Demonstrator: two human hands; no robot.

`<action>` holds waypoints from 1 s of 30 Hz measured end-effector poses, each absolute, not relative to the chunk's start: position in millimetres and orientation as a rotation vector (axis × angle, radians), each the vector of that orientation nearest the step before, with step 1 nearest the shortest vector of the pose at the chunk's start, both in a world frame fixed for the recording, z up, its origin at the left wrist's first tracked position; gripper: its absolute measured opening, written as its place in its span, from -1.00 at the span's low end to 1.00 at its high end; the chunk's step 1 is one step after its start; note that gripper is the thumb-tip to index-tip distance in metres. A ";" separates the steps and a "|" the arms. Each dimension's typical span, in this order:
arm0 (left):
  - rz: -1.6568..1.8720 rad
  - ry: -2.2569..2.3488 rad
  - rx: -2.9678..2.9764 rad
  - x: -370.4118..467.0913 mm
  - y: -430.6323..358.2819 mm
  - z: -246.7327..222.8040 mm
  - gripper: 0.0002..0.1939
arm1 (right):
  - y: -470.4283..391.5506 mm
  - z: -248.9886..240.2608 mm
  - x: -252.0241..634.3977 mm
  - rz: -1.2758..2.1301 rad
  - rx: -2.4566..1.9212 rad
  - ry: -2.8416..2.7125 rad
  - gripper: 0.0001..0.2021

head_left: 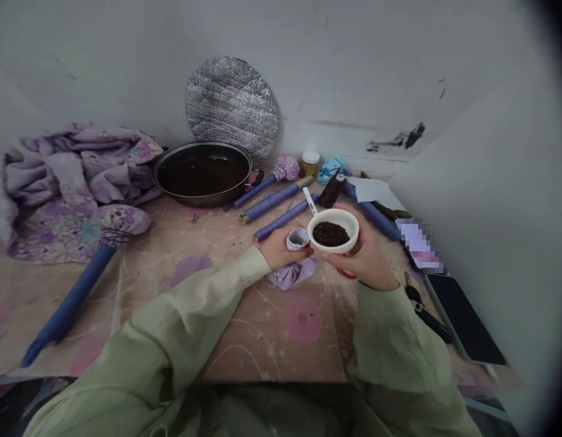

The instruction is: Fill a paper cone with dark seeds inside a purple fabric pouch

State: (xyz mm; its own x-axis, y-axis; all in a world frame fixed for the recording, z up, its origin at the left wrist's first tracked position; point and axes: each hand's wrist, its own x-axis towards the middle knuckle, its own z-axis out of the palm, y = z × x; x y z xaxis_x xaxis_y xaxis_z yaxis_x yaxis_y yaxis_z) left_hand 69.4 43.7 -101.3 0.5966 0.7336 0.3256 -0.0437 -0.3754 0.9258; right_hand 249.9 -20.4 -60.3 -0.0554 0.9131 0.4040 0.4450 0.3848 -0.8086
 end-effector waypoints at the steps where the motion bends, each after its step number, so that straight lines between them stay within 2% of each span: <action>1: 0.928 0.551 1.779 69.5 44.0 -102.2 -0.74 | -20.8 -58.8 249.5 0.603 -1.234 -1.697 -0.25; 13: 0.875 0.508 1.838 71.0 44.2 -105.2 -0.69 | -23.7 -29.8 245.8 0.480 -1.325 -1.903 -0.27; 19: 0.894 0.462 1.884 71.1 44.0 -105.2 -0.58 | -25.7 -19.1 241.6 0.507 -1.357 -1.900 -0.30; 30: 0.874 0.432 1.904 71.0 42.4 -100.1 -0.59 | -26.1 -16.0 241.8 0.532 -1.359 -1.950 -0.34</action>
State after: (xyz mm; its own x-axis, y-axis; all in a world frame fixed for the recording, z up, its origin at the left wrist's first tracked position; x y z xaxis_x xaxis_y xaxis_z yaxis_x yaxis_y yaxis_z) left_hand 71.0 42.4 -100.1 0.6803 0.6208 0.3895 -0.0681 -0.4756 0.8770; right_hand 241.8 -26.1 -16.0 -0.2127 0.9284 0.3047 0.6453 0.3676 -0.6696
